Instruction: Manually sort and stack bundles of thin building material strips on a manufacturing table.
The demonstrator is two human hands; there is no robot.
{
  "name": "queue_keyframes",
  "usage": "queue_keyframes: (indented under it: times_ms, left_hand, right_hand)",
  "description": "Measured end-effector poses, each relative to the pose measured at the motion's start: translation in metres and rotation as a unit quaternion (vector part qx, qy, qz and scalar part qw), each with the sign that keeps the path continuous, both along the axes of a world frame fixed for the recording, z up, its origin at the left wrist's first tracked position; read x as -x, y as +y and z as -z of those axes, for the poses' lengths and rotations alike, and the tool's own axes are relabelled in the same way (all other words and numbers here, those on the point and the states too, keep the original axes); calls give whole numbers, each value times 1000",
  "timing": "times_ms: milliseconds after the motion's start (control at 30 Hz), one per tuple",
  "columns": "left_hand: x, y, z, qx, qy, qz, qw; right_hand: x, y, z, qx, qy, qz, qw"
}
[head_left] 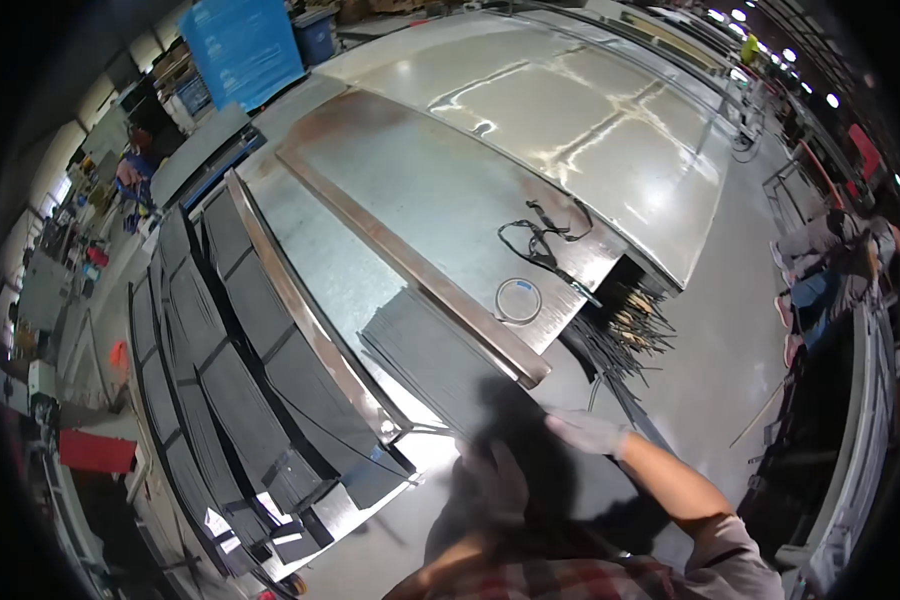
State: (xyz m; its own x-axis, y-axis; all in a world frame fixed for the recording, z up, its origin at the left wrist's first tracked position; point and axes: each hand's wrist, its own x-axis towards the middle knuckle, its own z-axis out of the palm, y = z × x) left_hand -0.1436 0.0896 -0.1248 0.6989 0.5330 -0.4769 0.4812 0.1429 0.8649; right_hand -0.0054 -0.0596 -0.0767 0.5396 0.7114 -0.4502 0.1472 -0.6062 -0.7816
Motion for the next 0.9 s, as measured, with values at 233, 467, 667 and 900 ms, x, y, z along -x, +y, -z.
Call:
queue_keyframes:
  times_ms: [233, 467, 667, 900]
  left_hand:
    - [-13, -19, -22, 90, 155, -90, 980]
    - [-10, -6, 22, 134, -51, -122, 982]
    - [-12, 13, 24, 249, -141, -90, 954]
    - [22, 9, 75, 163, -82, -67, 981]
  right_hand:
    - [2, -11, 60, -31, 37, -28, 998]
    - [5, -16, 116, -171, 79, 44, 981]
    - [-23, 13, 54, -65, 75, -66, 993]
    - [-15, 11, 61, 6, 159, -42, 986]
